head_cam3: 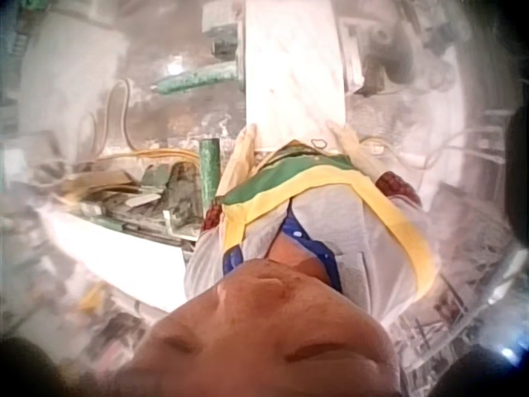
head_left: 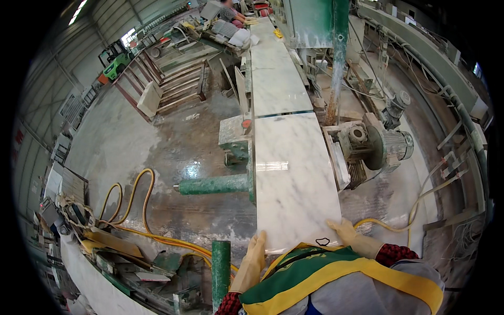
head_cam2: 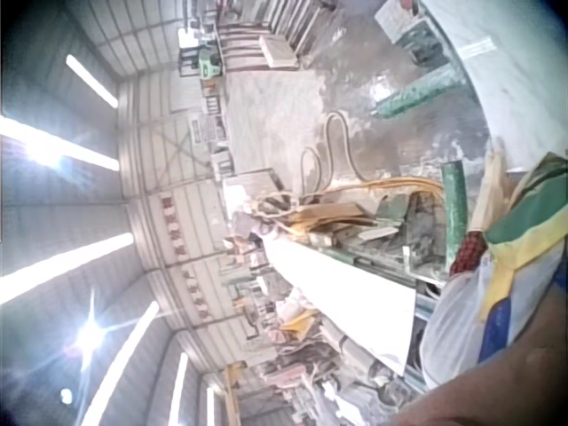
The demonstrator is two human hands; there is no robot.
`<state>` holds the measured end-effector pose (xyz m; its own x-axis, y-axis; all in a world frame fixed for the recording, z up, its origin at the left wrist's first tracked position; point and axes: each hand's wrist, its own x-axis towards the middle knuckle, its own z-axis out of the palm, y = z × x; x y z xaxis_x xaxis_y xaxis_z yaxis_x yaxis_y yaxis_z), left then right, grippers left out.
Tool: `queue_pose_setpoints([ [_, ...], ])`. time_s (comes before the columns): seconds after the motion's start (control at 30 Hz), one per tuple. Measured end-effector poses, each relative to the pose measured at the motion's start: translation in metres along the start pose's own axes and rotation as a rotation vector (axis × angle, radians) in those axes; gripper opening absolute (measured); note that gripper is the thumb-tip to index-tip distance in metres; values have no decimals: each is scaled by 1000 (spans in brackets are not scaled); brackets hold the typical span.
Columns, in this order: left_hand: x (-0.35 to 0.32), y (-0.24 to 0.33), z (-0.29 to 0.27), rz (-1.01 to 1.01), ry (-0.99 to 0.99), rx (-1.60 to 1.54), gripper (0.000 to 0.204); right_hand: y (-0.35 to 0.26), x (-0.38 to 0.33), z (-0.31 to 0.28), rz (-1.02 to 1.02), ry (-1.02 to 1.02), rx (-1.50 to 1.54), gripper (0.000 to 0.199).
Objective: The person guides a large white stone slab through a conveyor-based polishing machine in a factory. They use both hands to steady and align the slab as it moves along rollers, repeating the process for multiple slabs.
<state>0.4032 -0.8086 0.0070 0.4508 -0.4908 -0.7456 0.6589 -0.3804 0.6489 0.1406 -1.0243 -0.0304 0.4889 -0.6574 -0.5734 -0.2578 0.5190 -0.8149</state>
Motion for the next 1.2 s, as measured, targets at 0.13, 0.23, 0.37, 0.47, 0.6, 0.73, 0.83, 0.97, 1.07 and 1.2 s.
queue_pose_setpoints([
  [0.13,20,-10,-1,4,42,-28,35,-5,9,-5,2,-20,-3,56],
  [0.23,25,-11,2,35,27,-73,35,-3,19,-7,37,30,25,56],
  [0.37,29,-7,6,67,9,-119,40,-11,23,-7,47,20,25,57],
  [0.47,31,-4,8,100,-17,-139,42,2,39,-18,30,-2,-12,58],
  [0.6,40,-5,10,115,-37,-146,42,-4,42,-15,-1,-37,27,59],
  [0.73,31,8,21,68,20,-87,43,-10,47,-23,-31,-45,-160,58],
  [0.83,31,14,24,86,4,-84,45,-19,46,-20,-21,-55,-115,59],
  [0.97,44,8,19,145,-46,-133,45,25,85,-57,-780,-140,-1056,63],
  [1.07,45,10,22,148,-48,-165,45,12,83,-44,-256,-115,-461,65],
  [1.2,48,12,28,142,-38,-203,46,-26,60,-19,32,-65,-46,65],
])
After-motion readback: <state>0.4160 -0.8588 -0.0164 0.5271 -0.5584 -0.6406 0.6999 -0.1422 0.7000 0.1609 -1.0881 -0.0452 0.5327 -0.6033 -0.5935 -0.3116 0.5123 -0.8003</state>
